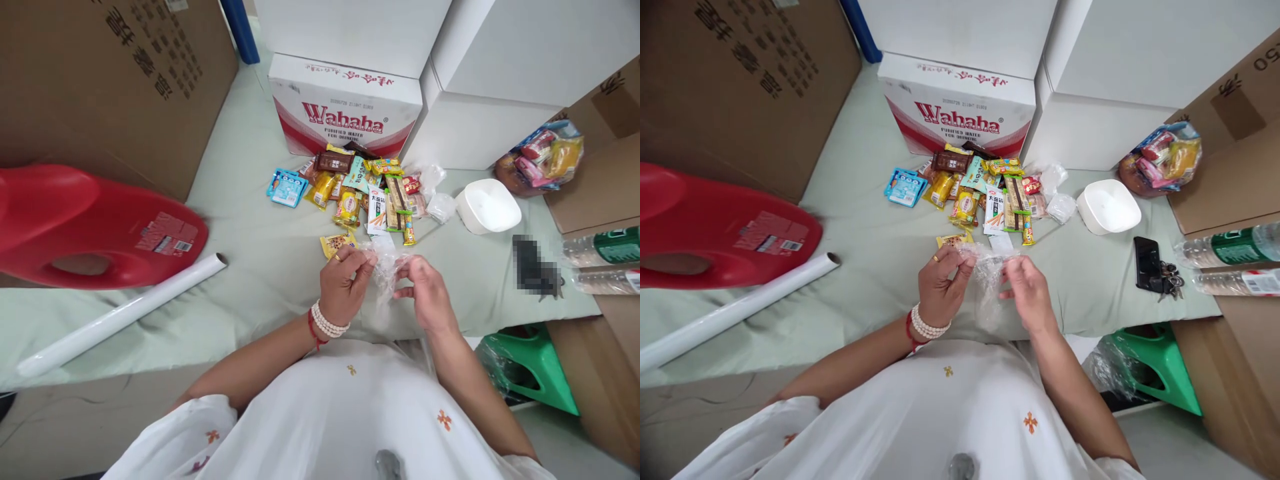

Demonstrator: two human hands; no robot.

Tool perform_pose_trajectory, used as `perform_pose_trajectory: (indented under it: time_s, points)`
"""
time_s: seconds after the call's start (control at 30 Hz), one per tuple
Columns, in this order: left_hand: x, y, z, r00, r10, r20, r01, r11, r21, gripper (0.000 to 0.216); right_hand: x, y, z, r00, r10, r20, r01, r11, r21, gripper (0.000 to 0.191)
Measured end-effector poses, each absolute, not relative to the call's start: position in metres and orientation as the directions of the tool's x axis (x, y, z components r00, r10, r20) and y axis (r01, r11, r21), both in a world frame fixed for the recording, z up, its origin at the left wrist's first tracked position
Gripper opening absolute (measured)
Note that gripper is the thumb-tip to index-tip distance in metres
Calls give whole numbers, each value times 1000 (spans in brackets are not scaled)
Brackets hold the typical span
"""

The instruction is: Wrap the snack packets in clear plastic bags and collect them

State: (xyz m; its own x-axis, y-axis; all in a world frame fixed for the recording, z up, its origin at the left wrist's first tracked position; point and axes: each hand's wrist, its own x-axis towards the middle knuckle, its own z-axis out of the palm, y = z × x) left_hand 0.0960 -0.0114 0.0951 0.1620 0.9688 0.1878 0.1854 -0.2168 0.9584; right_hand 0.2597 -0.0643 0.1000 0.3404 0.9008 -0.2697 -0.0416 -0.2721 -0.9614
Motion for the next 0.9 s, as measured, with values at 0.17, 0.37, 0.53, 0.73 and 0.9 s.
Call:
perform_pose_trajectory:
  time_s: [0.17,0.37,0.53,0.73,0.9]
  points:
    - [91,-2,84,79,987,142,98,-150,984,36,262,-65,88,384,918,-100,199,-188,-962,26]
    - [87,26,77,285,903,-321,-393,415,820,43,276,-66,89,234,961,-147,106,-176,-979,19]
    - [88,14,78,408,740,-534,-335,666,666,72,269,-68,82,253,946,-204,-30,-203,-979,21]
    - [90,-5,61,508,626,-591,-249,764,595,45,270,-71,84,252,921,-296,-246,-234,-940,23]
    - [91,-6,51,475,738,-479,-319,652,688,42,287,-75,82,233,904,-359,-334,-272,-903,24]
